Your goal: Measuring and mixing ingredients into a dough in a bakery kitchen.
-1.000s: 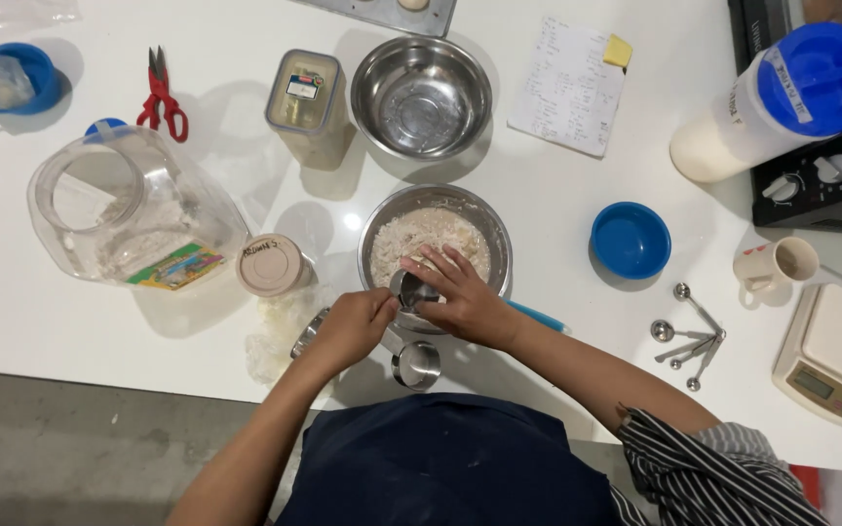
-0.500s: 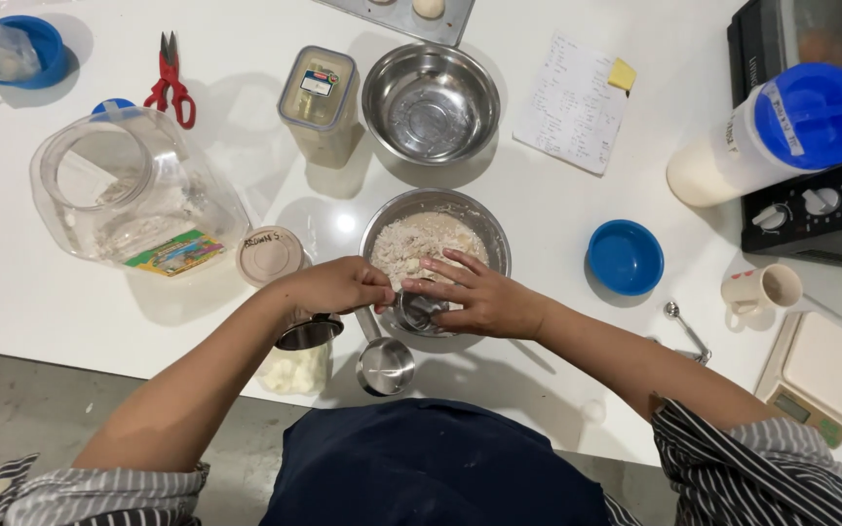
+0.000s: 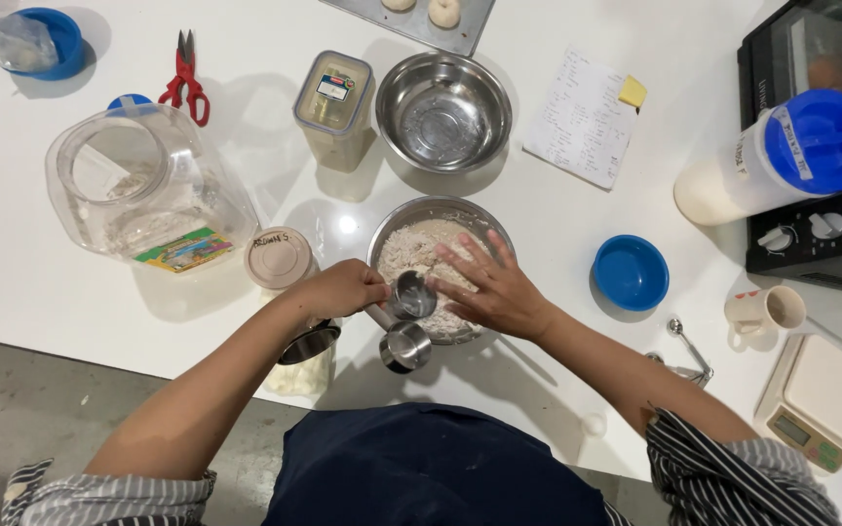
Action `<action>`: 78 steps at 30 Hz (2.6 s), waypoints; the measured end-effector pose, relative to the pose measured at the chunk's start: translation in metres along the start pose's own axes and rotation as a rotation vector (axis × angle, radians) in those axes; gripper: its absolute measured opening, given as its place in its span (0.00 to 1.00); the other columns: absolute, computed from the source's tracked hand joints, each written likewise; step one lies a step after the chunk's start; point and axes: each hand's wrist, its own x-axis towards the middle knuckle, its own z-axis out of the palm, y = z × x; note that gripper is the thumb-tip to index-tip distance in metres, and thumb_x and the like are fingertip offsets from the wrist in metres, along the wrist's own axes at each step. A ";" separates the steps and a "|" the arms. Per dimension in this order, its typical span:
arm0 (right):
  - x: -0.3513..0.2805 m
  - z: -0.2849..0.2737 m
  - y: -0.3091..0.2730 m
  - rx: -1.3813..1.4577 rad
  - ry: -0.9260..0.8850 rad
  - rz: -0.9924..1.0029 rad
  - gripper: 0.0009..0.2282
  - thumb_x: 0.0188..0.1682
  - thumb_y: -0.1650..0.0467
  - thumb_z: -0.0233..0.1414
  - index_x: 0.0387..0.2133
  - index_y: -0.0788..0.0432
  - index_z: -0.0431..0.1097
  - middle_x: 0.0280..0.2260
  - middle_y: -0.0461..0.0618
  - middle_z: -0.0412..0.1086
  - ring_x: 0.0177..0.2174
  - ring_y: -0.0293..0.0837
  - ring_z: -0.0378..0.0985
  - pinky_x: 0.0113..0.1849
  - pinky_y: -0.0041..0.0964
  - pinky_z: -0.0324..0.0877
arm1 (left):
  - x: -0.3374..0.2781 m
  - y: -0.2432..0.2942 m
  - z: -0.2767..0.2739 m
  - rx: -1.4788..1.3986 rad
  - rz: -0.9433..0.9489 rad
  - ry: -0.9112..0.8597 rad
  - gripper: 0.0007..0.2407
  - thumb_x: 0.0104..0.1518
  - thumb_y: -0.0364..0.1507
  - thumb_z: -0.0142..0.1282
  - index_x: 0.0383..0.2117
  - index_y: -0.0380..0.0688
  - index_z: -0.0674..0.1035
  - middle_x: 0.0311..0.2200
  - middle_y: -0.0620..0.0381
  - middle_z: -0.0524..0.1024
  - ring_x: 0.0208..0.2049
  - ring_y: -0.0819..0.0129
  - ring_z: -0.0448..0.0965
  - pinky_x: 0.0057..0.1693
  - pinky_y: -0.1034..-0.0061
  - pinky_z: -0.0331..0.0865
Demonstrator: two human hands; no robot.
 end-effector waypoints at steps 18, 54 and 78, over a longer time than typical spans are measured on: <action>-0.103 0.077 -0.082 0.803 -0.439 1.250 0.26 0.52 0.65 0.52 0.65 0.33 0.57 0.26 0.51 0.77 0.26 0.46 0.80 0.36 0.41 0.74 | 0.000 -0.035 0.057 0.240 0.058 0.258 0.10 0.61 0.32 0.50 0.37 0.36 0.75 0.24 0.39 0.79 0.29 0.46 0.80 0.41 0.54 0.71; -0.029 0.129 -0.053 1.517 -0.094 1.335 0.10 0.46 0.80 0.53 0.41 0.65 0.73 0.42 0.54 0.74 0.43 0.46 0.76 0.45 0.39 0.71 | 0.009 -0.025 0.089 0.493 0.201 0.390 0.07 0.61 0.29 0.50 0.37 0.38 0.76 0.24 0.42 0.78 0.29 0.44 0.81 0.36 0.52 0.73; -0.067 0.083 -0.038 1.602 -0.302 1.596 0.23 0.51 0.73 0.48 0.63 0.47 0.64 0.37 0.49 0.75 0.30 0.40 0.77 0.33 0.33 0.77 | 0.002 -0.049 0.069 0.503 0.113 0.466 0.08 0.61 0.28 0.50 0.40 0.36 0.76 0.24 0.40 0.79 0.28 0.42 0.80 0.36 0.49 0.72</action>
